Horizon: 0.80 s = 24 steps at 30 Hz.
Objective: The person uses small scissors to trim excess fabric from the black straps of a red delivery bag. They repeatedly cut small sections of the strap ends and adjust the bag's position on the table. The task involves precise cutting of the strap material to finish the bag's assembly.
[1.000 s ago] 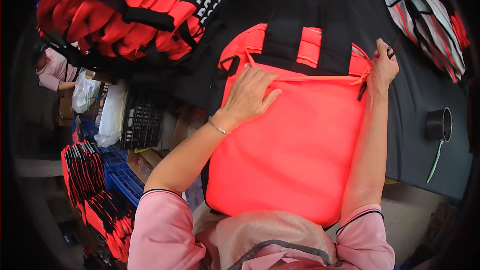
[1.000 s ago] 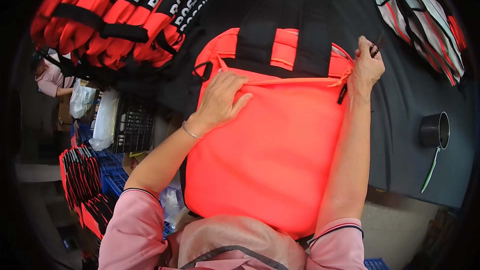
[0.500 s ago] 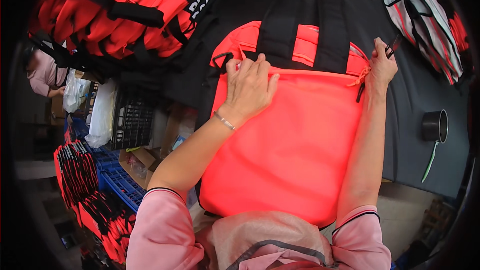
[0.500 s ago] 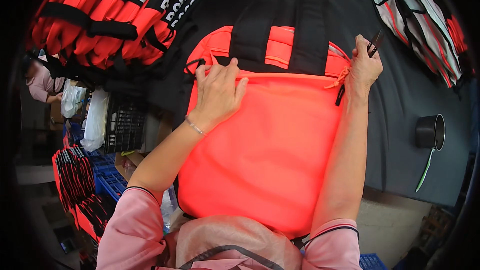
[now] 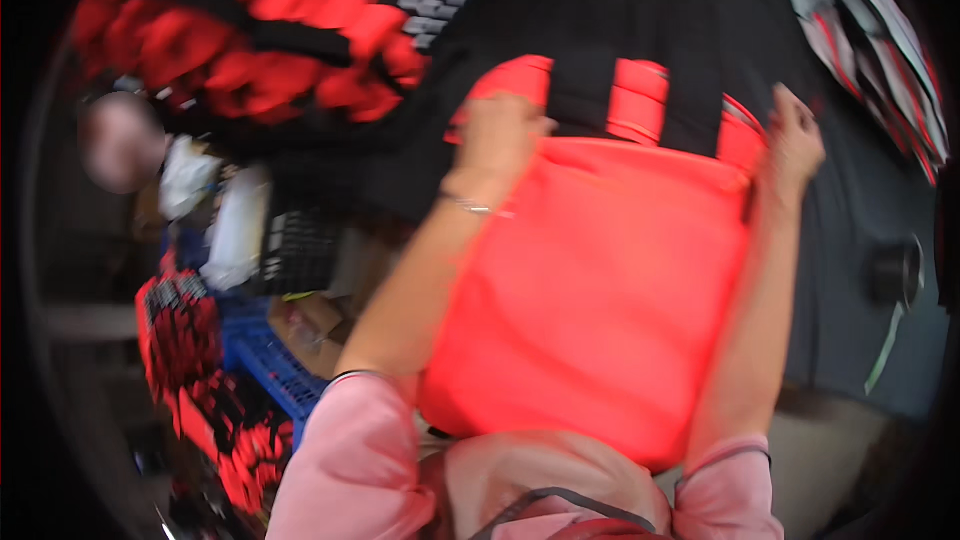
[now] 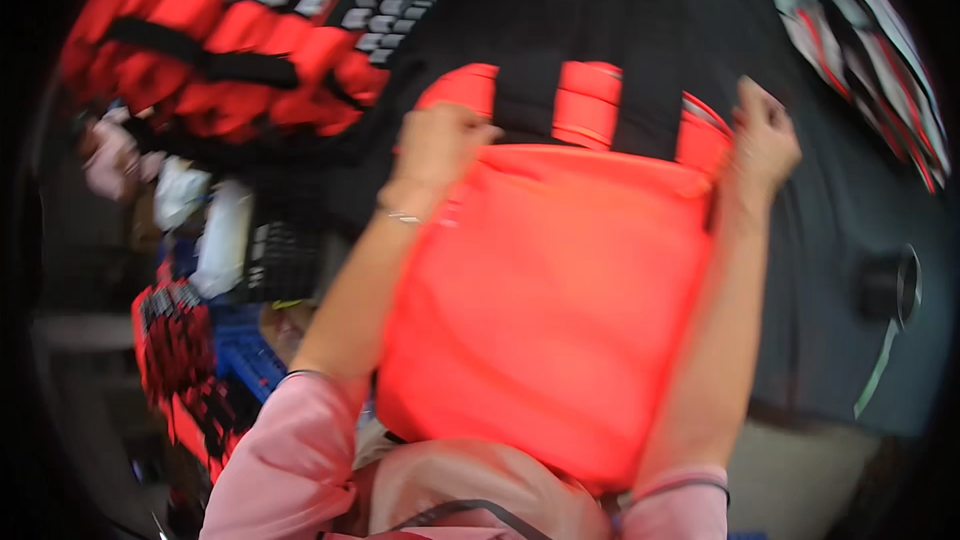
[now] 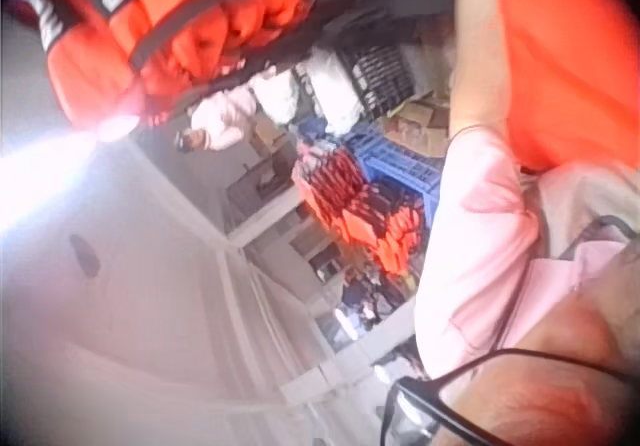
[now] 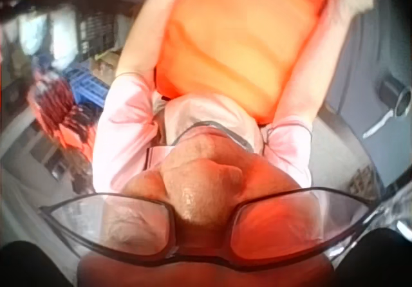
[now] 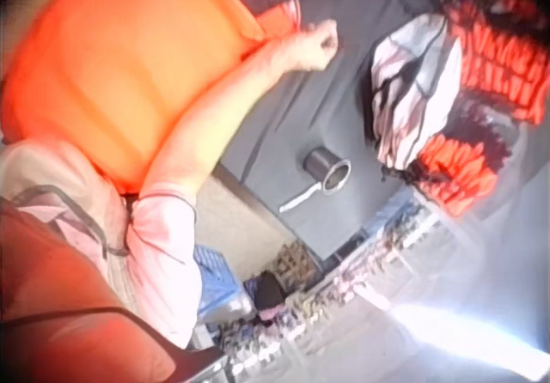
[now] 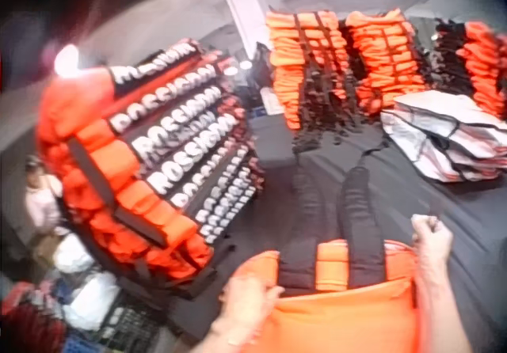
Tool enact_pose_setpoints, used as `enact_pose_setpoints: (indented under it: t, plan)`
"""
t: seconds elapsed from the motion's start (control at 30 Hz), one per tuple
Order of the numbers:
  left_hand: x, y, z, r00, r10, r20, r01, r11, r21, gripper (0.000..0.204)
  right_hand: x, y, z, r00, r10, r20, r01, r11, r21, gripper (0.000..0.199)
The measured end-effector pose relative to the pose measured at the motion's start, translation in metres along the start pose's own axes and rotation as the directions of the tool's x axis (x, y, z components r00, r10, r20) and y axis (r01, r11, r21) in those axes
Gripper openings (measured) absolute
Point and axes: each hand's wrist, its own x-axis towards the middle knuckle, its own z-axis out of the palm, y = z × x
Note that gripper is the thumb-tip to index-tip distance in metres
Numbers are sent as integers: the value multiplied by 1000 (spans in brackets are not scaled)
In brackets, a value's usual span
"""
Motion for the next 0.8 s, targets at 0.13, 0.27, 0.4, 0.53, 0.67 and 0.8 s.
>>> enact_pose_setpoints:
  t: [0.13,0.27,0.4,0.53,0.67,0.8]
  plan:
    - [30,22,-2,975,27,221,-127,885,448,26,49,56,-28,997,73,-5,-71,985,160,21]
    - [15,11,19,984,106,-145,-89,989,120,15,69,81,-37,989,94,110,-114,974,194,25]
    - [11,14,16,989,97,-113,-85,990,109,12,61,69,-33,990,120,70,-126,987,95,25]
    - [9,18,8,972,140,-188,-122,987,106,9,80,80,-39,985,129,111,-143,981,133,27]
    - [4,30,17,920,56,-387,-155,961,-229,11,78,79,-39,994,67,82,-73,994,77,26]
    - [-5,76,0,932,277,-236,-335,906,-259,24,82,78,-47,994,89,61,-90,996,14,30]
